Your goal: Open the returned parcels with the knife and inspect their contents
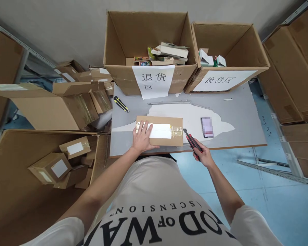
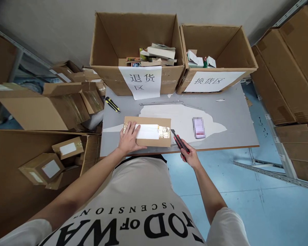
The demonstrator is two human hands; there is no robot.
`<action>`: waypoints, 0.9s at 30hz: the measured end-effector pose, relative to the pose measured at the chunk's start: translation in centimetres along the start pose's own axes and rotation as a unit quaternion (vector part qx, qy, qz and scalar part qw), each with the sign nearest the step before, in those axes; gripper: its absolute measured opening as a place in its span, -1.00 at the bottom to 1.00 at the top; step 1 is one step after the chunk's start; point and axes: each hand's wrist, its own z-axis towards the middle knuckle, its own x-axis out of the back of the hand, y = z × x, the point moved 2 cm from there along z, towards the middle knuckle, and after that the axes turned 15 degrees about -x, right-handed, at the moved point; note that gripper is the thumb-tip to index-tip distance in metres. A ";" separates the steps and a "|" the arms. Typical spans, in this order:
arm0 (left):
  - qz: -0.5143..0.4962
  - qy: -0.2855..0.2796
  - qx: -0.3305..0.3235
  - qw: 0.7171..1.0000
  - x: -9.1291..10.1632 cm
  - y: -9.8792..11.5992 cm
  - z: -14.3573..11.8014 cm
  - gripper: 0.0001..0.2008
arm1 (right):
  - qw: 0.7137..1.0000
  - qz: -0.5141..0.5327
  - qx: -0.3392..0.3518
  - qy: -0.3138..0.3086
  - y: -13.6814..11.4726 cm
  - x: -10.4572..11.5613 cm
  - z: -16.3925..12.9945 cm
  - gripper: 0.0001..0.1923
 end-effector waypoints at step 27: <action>-0.024 -0.101 0.034 0.994 0.9 0.4 0.3 0.18 | 0.998 0.011 -0.058 -0.016 2.9 2.5 -5.7 -0.28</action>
